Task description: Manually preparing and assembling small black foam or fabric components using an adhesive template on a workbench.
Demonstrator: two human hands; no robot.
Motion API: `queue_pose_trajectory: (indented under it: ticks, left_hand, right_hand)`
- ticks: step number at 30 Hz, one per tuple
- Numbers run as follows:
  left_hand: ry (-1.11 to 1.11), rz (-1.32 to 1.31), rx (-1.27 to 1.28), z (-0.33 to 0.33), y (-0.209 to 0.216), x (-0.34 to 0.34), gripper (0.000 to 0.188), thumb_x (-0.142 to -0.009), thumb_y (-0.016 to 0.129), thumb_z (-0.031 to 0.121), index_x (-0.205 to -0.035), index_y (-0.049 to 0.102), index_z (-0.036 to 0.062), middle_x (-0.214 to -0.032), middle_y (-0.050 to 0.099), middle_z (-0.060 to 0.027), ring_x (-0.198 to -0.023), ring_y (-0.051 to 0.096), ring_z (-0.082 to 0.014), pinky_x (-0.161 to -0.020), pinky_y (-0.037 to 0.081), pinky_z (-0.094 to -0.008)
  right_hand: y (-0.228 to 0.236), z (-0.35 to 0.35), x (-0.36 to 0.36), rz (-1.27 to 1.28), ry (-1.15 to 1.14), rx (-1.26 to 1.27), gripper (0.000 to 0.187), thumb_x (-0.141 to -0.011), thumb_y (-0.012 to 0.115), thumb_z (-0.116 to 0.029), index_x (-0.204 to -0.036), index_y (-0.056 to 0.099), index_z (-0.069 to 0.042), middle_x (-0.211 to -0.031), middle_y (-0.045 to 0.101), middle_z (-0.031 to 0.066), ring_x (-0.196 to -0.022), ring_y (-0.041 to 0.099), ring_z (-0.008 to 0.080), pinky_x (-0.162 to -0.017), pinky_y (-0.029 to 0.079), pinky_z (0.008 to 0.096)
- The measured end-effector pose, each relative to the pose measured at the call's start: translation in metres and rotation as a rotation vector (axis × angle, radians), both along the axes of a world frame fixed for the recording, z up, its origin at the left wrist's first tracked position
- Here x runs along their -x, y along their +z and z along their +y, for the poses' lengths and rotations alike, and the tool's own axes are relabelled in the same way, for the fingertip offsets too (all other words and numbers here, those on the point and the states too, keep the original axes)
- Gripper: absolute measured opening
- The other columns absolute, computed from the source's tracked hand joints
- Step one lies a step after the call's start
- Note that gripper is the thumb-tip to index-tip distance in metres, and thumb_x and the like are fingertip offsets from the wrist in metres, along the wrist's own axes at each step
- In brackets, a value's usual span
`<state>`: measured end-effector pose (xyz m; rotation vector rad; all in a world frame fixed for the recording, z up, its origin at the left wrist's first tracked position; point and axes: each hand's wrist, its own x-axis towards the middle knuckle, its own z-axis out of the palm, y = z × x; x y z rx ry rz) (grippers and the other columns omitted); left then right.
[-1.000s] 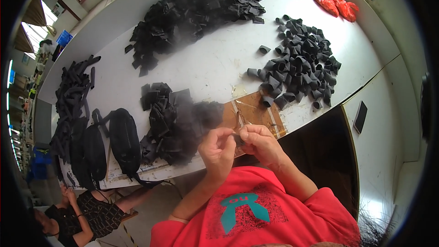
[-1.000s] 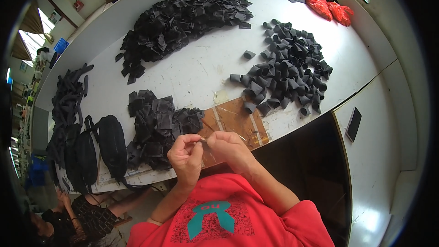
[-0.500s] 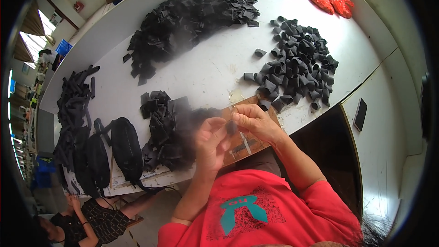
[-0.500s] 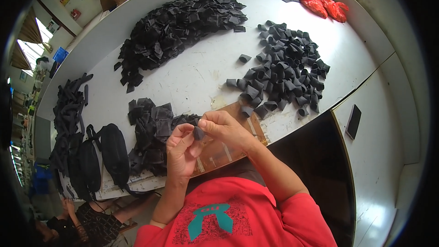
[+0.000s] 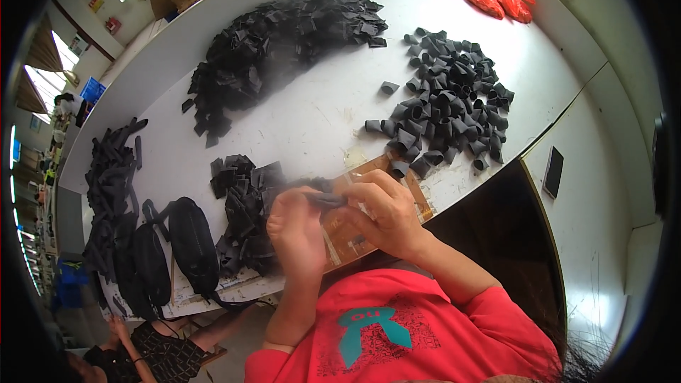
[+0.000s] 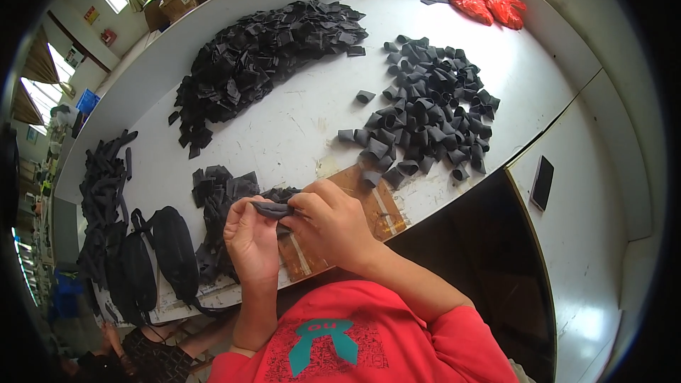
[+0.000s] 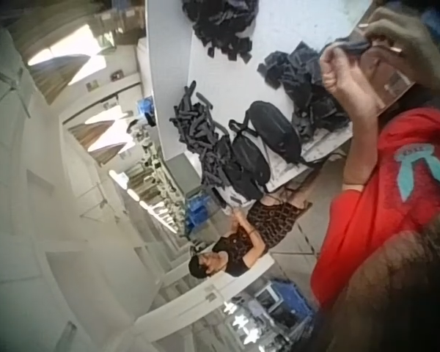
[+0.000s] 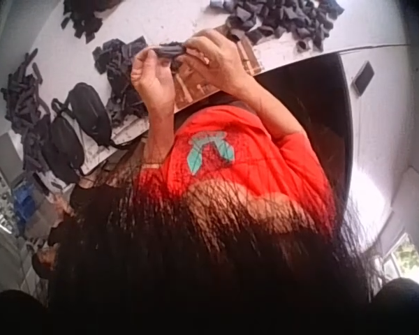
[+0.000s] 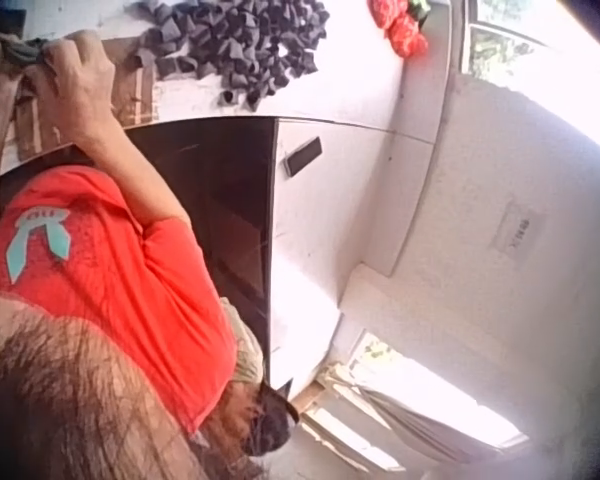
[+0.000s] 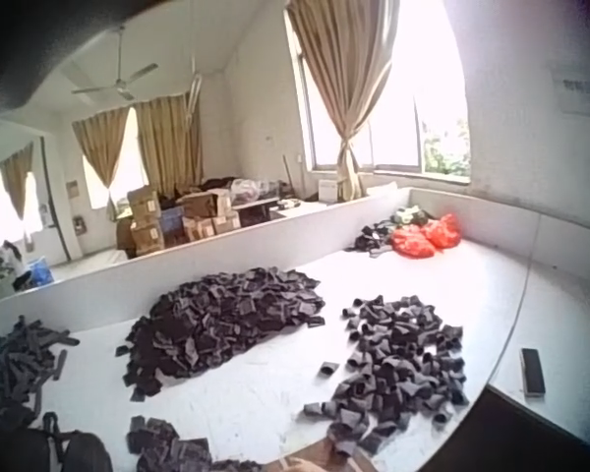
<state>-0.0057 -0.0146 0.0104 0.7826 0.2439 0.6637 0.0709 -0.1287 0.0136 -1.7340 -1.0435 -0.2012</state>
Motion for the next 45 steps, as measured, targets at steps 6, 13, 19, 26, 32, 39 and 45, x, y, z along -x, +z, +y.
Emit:
queue_pose_trajectory:
  ticks: [6, 13, 19, 26, 32, 39, 45]
  left_hand:
    - [0.045, 0.068, -0.009, -0.001, -0.022, 0.008, 0.008, -0.086, 0.052, 0.007, -0.091, 0.055, 0.0013, -0.088, 0.059, -0.0097, -0.081, 0.056, -0.016, -0.078, 0.043, -0.0297]
    - [0.013, 0.162, -0.388, -0.002, -0.014, 0.004, 0.014, -0.082, 0.054, 0.0, -0.096, 0.055, -0.0035, -0.089, 0.059, -0.0106, -0.082, 0.054, -0.0128, -0.079, 0.042, -0.0248]
    - [-0.102, 0.417, -0.843, 0.015, -0.018, 0.001, 0.01, -0.084, 0.057, 0.007, -0.086, 0.058, -0.0023, -0.069, 0.059, -0.0044, -0.058, 0.054, -0.0071, -0.053, 0.045, -0.0193]
    - [0.251, 0.824, -0.978, 0.042, -0.12, 0.007, 0.011, -0.081, 0.06, 0.009, -0.079, 0.056, -0.0016, -0.063, 0.055, -0.0014, -0.056, 0.052, -0.006, -0.05, 0.043, -0.0196]
    - [0.251, 0.96, -1.428, 0.029, -0.14, 0.008, 0.021, -0.067, 0.067, 0.01, -0.077, 0.052, -0.0002, -0.073, 0.051, -0.0167, -0.067, 0.052, -0.0333, -0.059, 0.044, -0.0389]
    - [0.364, 0.704, -1.52, 0.022, -0.116, 0.027, 0.011, -0.07, 0.059, -0.004, -0.08, 0.058, 0.0003, -0.08, 0.054, -0.0141, -0.068, 0.055, -0.0284, -0.058, 0.046, -0.0335]
    - [0.242, 0.365, -1.618, -0.005, -0.094, 0.06, 0.022, -0.069, 0.063, -0.006, -0.089, 0.06, 0.0026, -0.088, 0.054, -0.01, -0.07, 0.056, -0.0217, -0.058, 0.047, -0.0288]
  right_hand:
    - [-0.006, 0.0, -0.007, -0.116, 0.019, -0.041, 0.015, -0.067, 0.065, 0.001, -0.08, 0.059, -0.003, -0.075, 0.055, 0.0082, -0.064, 0.053, 0.0221, -0.054, 0.042, 0.0305]
    - [-0.022, 0.001, -0.004, -0.059, 0.02, -0.076, 0.013, -0.067, 0.063, 0.004, -0.078, 0.058, -0.002, -0.073, 0.054, 0.0084, -0.064, 0.053, 0.0236, -0.054, 0.042, 0.0308]
    - [-0.01, -0.002, -0.012, -0.081, 0.035, 0.002, 0.012, -0.065, 0.065, -0.003, -0.071, 0.054, -0.004, -0.068, 0.051, 0.0066, -0.059, 0.051, 0.02, -0.048, 0.041, 0.0301]
    - [-0.054, -0.027, -0.066, 0.574, -0.313, 0.025, 0.018, -0.077, 0.062, -0.012, -0.08, 0.056, 0.004, -0.07, 0.056, 0.0107, -0.057, 0.052, 0.0158, -0.053, 0.041, 0.0255]
    - [-0.114, -0.05, -0.03, 0.368, -0.446, 0.195, 0.019, -0.078, 0.06, -0.012, -0.091, 0.057, 0.001, -0.073, 0.058, 0.0154, -0.061, 0.057, 0.024, -0.057, 0.045, 0.0317]
    - [-0.095, -0.033, 0.027, 0.812, 0.02, 0.203, 0.019, -0.086, 0.054, -0.015, -0.085, 0.059, 0.003, -0.064, 0.054, 0.0006, -0.058, 0.049, 0.0067, -0.052, 0.04, 0.0222]
    - [-0.085, -0.01, 0.027, 1.452, 0.354, 0.017, 0.012, -0.081, 0.059, -0.011, -0.083, 0.06, 0.002, -0.067, 0.056, 0.0003, -0.06, 0.05, 0.0065, -0.055, 0.04, 0.0204]
